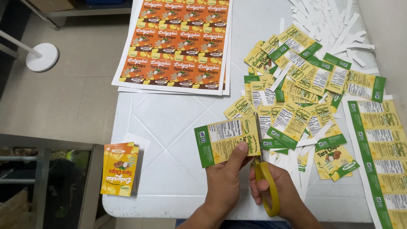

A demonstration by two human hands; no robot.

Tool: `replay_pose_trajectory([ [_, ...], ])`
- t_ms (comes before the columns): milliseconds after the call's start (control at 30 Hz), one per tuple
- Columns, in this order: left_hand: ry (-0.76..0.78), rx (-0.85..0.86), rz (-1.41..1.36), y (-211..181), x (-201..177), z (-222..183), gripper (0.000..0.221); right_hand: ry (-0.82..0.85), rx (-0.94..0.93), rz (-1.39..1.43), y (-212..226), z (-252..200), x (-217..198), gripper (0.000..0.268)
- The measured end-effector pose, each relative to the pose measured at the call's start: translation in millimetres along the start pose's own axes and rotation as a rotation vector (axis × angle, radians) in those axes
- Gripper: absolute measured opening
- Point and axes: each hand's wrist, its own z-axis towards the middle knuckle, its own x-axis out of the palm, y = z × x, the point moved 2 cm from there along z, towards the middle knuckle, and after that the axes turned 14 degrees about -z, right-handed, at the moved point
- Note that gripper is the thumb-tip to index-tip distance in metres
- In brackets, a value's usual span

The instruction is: Cutting individual product labels from a printed sheet using scissors on a table.

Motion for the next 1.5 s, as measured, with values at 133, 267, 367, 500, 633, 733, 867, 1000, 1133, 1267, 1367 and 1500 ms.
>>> replay_pose_trajectory([
  [133,-0.011,0.013,-0.006,2,-3,2,0.045,-0.008,0.024,0.026,-6,0,-2,0.066],
  [267,-0.009,0.000,0.014,1,-2,2,0.044,-0.030,0.040,-0.003,-4,-2,-3,0.053],
  [367,0.007,0.006,0.008,5,-5,4,0.042,-0.058,0.069,-0.052,1,-2,-1,0.046],
  [500,0.027,0.009,0.006,5,-5,4,0.042,-0.159,0.180,0.092,-4,2,-7,0.019],
  [633,-0.007,-0.022,0.014,5,-11,14,0.044,-0.237,0.042,-0.064,7,-9,-42,0.075],
  [733,-0.004,-0.058,0.054,3,-15,28,0.040,-0.233,-0.183,-0.024,-5,-15,-107,0.071],
  [867,0.112,0.041,0.221,-17,-8,48,0.047,-0.086,-0.389,0.106,3,-35,-154,0.062],
  [1000,0.105,0.077,0.458,-34,23,63,0.059,-0.379,-0.293,-0.120,19,-63,-146,0.055],
  [1133,0.142,0.080,0.596,-29,60,80,0.053,-0.395,-0.243,0.119,-11,-62,-153,0.045],
  [1267,0.284,0.155,0.700,-14,94,110,0.045,-0.451,-0.259,0.019,-18,-61,-154,0.065],
  [1367,0.398,0.122,0.709,1,110,126,0.072,-0.395,-0.253,0.093,-35,-63,-165,0.067],
  [1500,0.388,0.347,1.225,3,114,117,0.079,-0.394,-0.317,0.064,-32,-64,-159,0.067],
])
